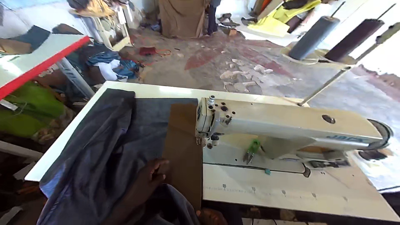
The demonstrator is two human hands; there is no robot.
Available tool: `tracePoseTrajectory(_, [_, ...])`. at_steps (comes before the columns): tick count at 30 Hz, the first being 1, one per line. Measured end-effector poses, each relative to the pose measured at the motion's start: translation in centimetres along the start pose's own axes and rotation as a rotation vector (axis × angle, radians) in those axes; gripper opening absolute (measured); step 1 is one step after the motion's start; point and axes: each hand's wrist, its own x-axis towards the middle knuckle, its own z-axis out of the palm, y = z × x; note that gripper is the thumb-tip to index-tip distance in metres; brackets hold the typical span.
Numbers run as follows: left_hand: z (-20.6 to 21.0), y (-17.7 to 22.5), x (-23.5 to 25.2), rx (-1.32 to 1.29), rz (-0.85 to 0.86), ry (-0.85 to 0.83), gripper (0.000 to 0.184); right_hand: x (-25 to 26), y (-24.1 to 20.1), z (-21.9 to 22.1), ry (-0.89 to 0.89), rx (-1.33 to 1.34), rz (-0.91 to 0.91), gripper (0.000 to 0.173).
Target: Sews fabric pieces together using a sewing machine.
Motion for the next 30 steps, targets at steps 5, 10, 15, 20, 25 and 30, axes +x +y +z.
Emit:
tracePoseTrajectory(5, [-0.1,0.7,0.0,0.071,-0.043,-0.055,0.043,0.0,-0.1,-0.2,-0.004,0.054,0.049,0.034])
tracePoseTrajectory(10, [0.2,0.8,-0.1,0.123,-0.031,-0.047,0.041,0.2,0.3,-0.7,-0.009,0.055,0.090,0.035])
tracePoseTrajectory(15, [0.3,1.7,-0.1,0.237,-0.100,-0.076,0.043,-0.2,-0.4,-1.3,0.036,-0.533,0.048,0.036])
tracePoseTrajectory(20, [-0.2,3.2,0.2,0.582,-0.071,-0.048,0.053,0.7,-1.3,-2.7,0.361,-0.992,-0.600,0.019])
tracePoseTrajectory(25, [0.3,3.2,4.5,0.650,0.339,-0.062,0.040,4.6,1.2,-4.2,0.225,-1.177,-0.945,0.036])
tracePoseTrajectory(30, [2.5,-0.8,10.2,0.552,0.669,-0.216,0.042,5.2,0.8,-4.6,0.152,-1.025,-1.073,0.024])
